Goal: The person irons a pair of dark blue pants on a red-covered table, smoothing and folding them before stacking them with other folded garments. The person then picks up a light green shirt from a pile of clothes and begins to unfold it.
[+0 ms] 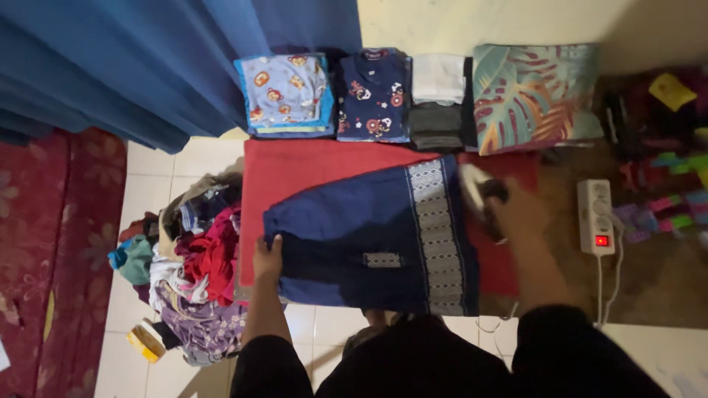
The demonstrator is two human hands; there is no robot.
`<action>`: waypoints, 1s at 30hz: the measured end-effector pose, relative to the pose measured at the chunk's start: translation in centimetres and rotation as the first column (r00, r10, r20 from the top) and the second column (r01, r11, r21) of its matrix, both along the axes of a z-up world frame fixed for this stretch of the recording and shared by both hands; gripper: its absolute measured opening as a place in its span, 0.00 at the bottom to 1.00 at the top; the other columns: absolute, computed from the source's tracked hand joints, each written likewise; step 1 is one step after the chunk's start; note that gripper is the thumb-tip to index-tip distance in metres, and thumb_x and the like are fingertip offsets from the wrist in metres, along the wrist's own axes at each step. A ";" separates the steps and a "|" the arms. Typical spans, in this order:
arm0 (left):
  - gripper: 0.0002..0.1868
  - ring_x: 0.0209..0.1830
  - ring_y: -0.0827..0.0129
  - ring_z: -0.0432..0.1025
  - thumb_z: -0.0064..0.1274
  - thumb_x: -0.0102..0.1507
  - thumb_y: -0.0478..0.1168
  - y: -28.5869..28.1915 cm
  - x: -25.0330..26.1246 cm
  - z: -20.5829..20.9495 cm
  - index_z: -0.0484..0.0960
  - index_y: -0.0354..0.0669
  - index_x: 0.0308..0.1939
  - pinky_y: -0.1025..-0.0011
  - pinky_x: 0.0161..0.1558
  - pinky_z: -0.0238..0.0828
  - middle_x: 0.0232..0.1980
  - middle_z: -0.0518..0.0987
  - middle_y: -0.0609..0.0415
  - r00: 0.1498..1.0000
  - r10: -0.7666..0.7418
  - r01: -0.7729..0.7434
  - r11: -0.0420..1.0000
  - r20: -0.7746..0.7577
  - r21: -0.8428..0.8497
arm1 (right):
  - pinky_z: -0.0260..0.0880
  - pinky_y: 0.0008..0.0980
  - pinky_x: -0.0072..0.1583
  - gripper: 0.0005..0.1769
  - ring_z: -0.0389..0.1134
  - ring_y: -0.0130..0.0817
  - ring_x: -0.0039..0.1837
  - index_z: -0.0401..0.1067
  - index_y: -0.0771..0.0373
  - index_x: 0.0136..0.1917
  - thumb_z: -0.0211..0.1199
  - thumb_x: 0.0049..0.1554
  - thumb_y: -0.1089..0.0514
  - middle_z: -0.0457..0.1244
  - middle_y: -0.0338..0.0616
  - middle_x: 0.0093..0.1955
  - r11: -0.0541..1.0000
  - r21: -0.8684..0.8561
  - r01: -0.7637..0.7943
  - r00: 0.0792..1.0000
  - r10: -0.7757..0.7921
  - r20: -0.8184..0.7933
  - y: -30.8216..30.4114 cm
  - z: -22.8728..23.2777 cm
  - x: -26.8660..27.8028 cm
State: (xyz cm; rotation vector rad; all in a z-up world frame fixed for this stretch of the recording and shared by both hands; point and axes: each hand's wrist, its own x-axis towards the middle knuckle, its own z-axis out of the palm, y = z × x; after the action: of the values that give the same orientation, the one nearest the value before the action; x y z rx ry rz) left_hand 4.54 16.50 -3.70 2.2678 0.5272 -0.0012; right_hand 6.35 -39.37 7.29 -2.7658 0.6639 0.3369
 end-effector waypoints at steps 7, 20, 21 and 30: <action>0.29 0.59 0.36 0.74 0.51 0.65 0.56 0.6 -0.7 -0.9 0.77 0.35 0.60 0.52 0.59 0.68 0.54 0.80 0.29 0.967 0.030 -0.041 0.998 -0.252 -0.039 | 0.72 0.52 0.51 0.19 0.73 0.52 0.48 0.73 0.50 0.53 0.64 0.52 0.40 0.70 0.50 0.44 0.822 0.111 -0.558 0.828 0.561 0.001 15.2 -1.6 -1.9; 0.28 0.59 0.36 0.73 0.52 0.67 0.52 -0.2 -0.8 -0.1 0.76 0.30 0.59 0.53 0.60 0.69 0.56 0.79 0.28 0.985 0.047 -0.056 0.997 -0.165 -0.049 | 0.73 0.49 0.53 0.21 0.73 0.50 0.51 0.71 0.55 0.57 0.59 0.59 0.40 0.70 0.49 0.47 0.874 -0.141 -0.465 0.883 0.447 -0.144 9.1 -4.7 5.2; 0.29 0.59 0.35 0.72 0.53 0.66 0.52 -0.1 -0.4 0.1 0.75 0.29 0.60 0.52 0.60 0.68 0.56 0.78 0.27 0.990 0.039 -0.042 0.999 -0.132 -0.022 | 0.74 0.46 0.57 0.20 0.75 0.45 0.53 0.71 0.51 0.59 0.55 0.63 0.39 0.71 0.44 0.48 0.752 -0.182 -0.633 0.774 0.616 -0.146 9.5 -4.6 3.8; 0.27 0.59 0.36 0.73 0.51 0.66 0.51 -1.0 0.0 -0.6 0.74 0.34 0.61 0.51 0.60 0.68 0.56 0.78 0.29 0.981 0.096 -0.102 0.995 -0.168 -0.024 | 0.72 0.53 0.53 0.20 0.73 0.54 0.52 0.72 0.58 0.58 0.62 0.56 0.46 0.71 0.53 0.48 0.945 -0.163 -0.282 0.957 0.289 0.021 7.9 -4.1 8.8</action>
State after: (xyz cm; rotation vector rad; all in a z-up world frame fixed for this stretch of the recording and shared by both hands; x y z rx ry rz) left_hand 4.53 15.53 -4.27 2.2194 0.7230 -0.1502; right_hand 15.19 -31.49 3.18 -3.0173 0.2867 0.2905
